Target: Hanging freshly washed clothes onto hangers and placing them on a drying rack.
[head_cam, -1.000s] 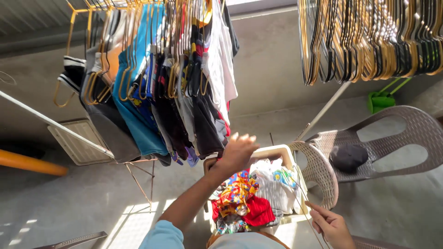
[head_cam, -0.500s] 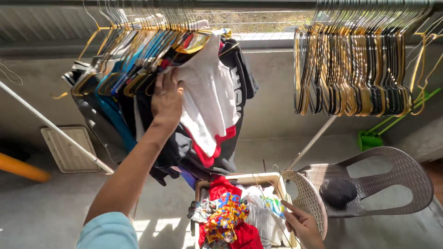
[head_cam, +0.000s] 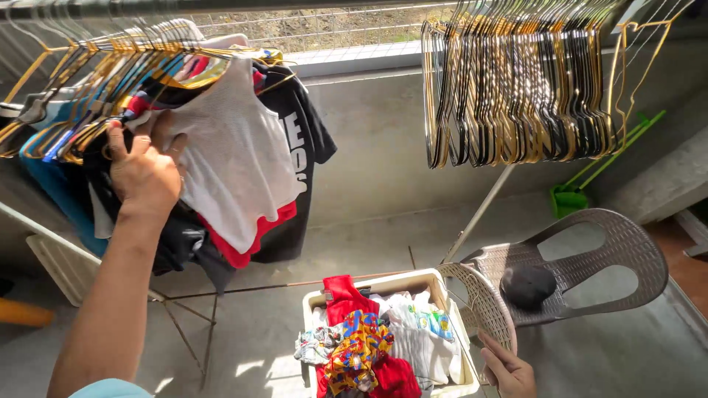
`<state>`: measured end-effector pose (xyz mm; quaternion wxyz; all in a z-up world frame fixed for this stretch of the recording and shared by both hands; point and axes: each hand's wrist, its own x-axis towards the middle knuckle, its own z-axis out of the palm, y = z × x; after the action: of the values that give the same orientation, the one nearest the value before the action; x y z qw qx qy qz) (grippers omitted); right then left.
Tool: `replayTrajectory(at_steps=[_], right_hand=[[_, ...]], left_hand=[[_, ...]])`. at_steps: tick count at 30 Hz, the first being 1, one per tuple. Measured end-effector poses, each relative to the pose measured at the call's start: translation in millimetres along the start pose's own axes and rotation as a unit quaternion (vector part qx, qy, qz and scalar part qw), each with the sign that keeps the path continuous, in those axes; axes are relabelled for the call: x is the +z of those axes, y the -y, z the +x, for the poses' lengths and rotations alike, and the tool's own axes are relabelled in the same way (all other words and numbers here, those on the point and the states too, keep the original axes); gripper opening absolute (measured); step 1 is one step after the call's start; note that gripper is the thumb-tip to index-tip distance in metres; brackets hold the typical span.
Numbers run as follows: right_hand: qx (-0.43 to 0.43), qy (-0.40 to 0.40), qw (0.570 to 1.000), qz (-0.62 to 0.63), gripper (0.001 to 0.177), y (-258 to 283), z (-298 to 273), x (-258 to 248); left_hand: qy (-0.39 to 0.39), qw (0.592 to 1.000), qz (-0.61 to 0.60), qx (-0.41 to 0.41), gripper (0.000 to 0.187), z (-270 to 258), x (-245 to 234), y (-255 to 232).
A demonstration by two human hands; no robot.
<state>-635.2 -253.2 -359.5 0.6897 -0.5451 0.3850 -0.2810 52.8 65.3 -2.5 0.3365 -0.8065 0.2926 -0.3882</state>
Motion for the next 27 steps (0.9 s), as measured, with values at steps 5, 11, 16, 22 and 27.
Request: replayTrajectory(at_steps=[5,11,16,22,27], right_hand=[[0.031,0.005,0.999,-0.016,0.041,11,-10,18],[-0.036,0.125,0.989,-0.076,0.043,125,17,138],[-0.224,0.123,0.965,-0.060,0.042,320,32,246],[-0.410,-0.055,0.881,-0.228,0.019,462,114,305],[-0.465,-0.297,0.625,-0.553,0.019,448,236,268]], left_hand=[[0.036,0.998,0.052,-0.027,0.063,-15,-20,19],[-0.096,0.937,-0.336,0.013,0.056,-45,-58,29],[-0.287,0.868,-0.396,-0.080,0.036,-51,-92,20],[-0.290,0.865,-0.376,-0.163,0.056,-35,-158,9],[-0.238,0.866,-0.397,-0.192,0.053,-12,-157,14]])
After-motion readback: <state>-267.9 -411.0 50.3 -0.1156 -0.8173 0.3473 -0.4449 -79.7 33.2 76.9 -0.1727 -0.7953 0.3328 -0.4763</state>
